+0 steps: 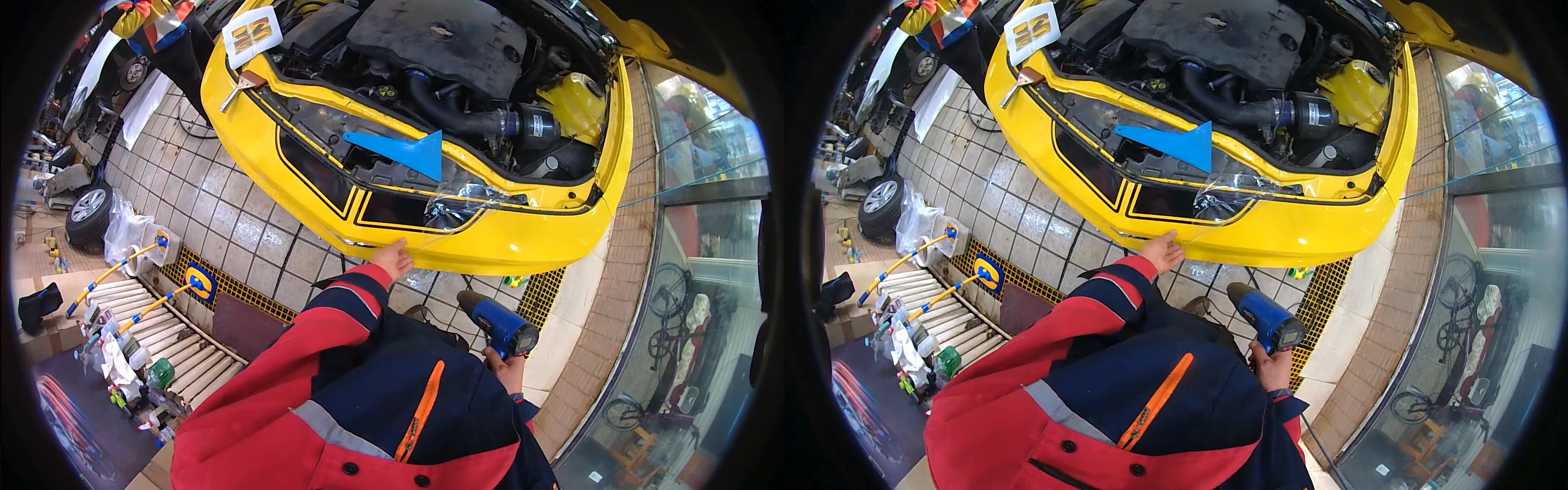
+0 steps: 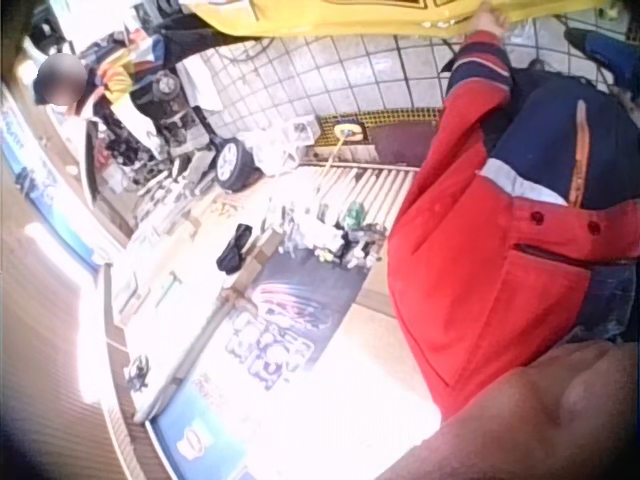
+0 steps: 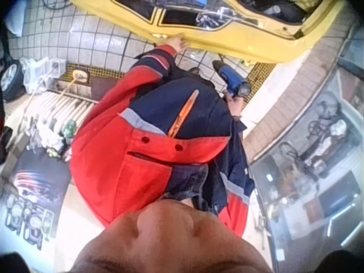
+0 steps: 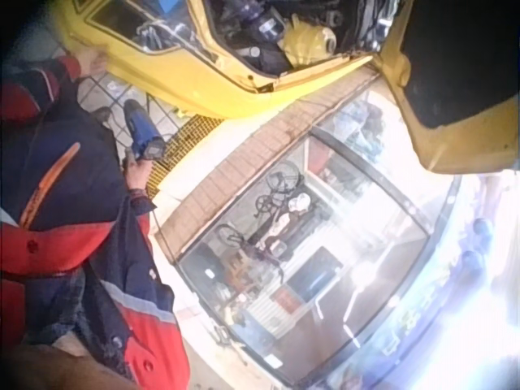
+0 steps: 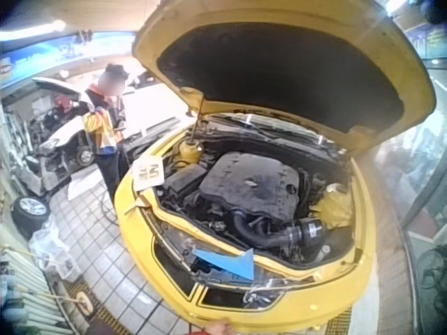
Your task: The person applies a transparent protective film to the front bumper of a yellow car. They use a heat gun to warm the film and a blue squeegee to smooth it onto the surface, working along the bumper edges and contours.
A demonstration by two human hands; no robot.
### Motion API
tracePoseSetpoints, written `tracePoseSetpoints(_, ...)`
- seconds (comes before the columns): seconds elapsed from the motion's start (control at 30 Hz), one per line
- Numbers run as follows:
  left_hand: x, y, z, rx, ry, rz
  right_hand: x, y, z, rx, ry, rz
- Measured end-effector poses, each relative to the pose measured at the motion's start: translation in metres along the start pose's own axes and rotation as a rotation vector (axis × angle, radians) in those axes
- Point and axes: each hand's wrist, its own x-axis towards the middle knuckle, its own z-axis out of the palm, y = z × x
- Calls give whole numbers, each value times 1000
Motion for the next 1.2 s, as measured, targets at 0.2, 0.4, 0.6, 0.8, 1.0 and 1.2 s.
tracePoseSetpoints(0.2, 0, -6, 17, -129, -111, 63, -8, -3, -1, -35, 27, -42)
tracePoseSetpoints(0.4, 4, -6, 20, -48, -87, 77, -12, 6, -6, -37, 79, 45)
tracePoseSetpoints(0.6, -23, -2, 26, 122, -79, 292, -7, 16, -7, -71, 48, -5)
tracePoseSetpoints(0.8, -38, -8, 36, 187, 9, 483, -6, 18, -5, -76, 13, -7)
tracePoseSetpoints(1.0, -41, -7, 37, 334, 51, 599, -9, 15, -2, -13, 30, -50)
tracePoseSetpoints(1.2, 1, -13, 27, 485, 89, 838, -10, 20, -4, -24, 15, -19)
